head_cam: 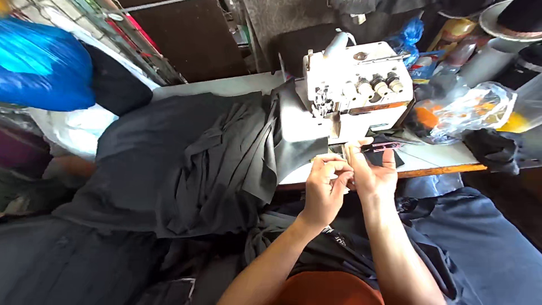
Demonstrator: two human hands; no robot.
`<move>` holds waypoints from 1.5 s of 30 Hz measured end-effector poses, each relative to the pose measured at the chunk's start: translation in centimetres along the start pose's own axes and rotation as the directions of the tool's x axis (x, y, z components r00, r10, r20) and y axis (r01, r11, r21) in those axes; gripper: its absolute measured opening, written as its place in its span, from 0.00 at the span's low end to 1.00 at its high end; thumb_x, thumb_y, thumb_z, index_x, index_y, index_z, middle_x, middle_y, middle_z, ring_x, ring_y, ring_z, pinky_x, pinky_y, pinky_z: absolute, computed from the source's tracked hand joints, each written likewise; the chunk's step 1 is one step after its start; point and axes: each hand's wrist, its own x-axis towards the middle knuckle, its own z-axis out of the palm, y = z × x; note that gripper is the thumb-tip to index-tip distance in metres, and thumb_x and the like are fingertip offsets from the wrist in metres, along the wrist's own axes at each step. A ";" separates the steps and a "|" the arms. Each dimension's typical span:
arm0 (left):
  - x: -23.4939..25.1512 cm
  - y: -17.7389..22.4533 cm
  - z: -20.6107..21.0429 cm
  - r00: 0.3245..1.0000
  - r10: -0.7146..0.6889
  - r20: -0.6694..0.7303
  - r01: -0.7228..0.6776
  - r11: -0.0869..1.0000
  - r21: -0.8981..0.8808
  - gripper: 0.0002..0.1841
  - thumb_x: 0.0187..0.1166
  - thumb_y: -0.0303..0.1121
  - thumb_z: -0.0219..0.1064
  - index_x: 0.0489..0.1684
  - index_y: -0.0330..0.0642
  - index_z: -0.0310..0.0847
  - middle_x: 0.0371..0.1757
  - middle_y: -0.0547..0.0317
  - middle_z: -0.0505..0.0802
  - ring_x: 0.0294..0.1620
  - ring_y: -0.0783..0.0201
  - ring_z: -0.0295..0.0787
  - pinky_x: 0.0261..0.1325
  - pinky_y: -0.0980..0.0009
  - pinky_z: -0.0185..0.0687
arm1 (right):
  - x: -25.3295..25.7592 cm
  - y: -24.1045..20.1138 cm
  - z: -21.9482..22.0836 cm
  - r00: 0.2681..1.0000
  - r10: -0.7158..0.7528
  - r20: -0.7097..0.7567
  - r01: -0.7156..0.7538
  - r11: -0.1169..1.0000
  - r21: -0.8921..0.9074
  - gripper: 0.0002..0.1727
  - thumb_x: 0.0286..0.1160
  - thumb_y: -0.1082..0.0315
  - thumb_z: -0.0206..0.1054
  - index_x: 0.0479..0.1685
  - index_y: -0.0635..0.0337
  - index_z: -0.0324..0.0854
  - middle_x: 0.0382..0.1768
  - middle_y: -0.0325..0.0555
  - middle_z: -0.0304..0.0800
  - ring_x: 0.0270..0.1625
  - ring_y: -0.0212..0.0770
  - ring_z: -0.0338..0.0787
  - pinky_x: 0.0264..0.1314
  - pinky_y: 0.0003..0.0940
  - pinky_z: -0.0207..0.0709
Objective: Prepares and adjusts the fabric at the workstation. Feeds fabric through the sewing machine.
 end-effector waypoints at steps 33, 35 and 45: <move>0.3 -0.9 -1.4 0.998 -0.019 0.053 0.016 0.999 0.047 0.01 0.71 0.19 0.74 0.34 0.32 0.90 0.46 0.52 0.92 0.49 0.68 0.92 0.51 0.75 0.92 | -0.8 0.4 -2.2 0.998 0.037 -0.060 -0.018 0.958 0.285 0.31 0.85 0.37 0.45 0.54 0.56 0.78 0.42 0.41 0.90 0.46 0.36 0.93 0.50 0.27 0.87; 0.1 -0.7 -1.5 0.993 0.037 0.114 -0.041 0.999 0.030 0.01 0.72 0.20 0.73 0.34 0.31 0.90 0.45 0.50 0.94 0.49 0.68 0.93 0.53 0.74 0.92 | -1.0 0.2 -1.9 0.998 0.028 -0.061 -0.014 0.973 0.230 0.33 0.85 0.34 0.41 0.55 0.54 0.77 0.43 0.39 0.90 0.47 0.35 0.93 0.50 0.27 0.87; -1.8 0.6 -1.7 0.964 0.092 0.251 -0.100 0.995 0.020 0.05 0.78 0.22 0.68 0.36 0.30 0.88 0.42 0.50 0.93 0.42 0.69 0.92 0.48 0.74 0.92 | -0.3 -0.8 -3.0 1.000 0.025 0.013 -0.028 0.924 0.382 0.29 0.84 0.38 0.46 0.57 0.53 0.75 0.43 0.38 0.89 0.47 0.33 0.92 0.49 0.24 0.86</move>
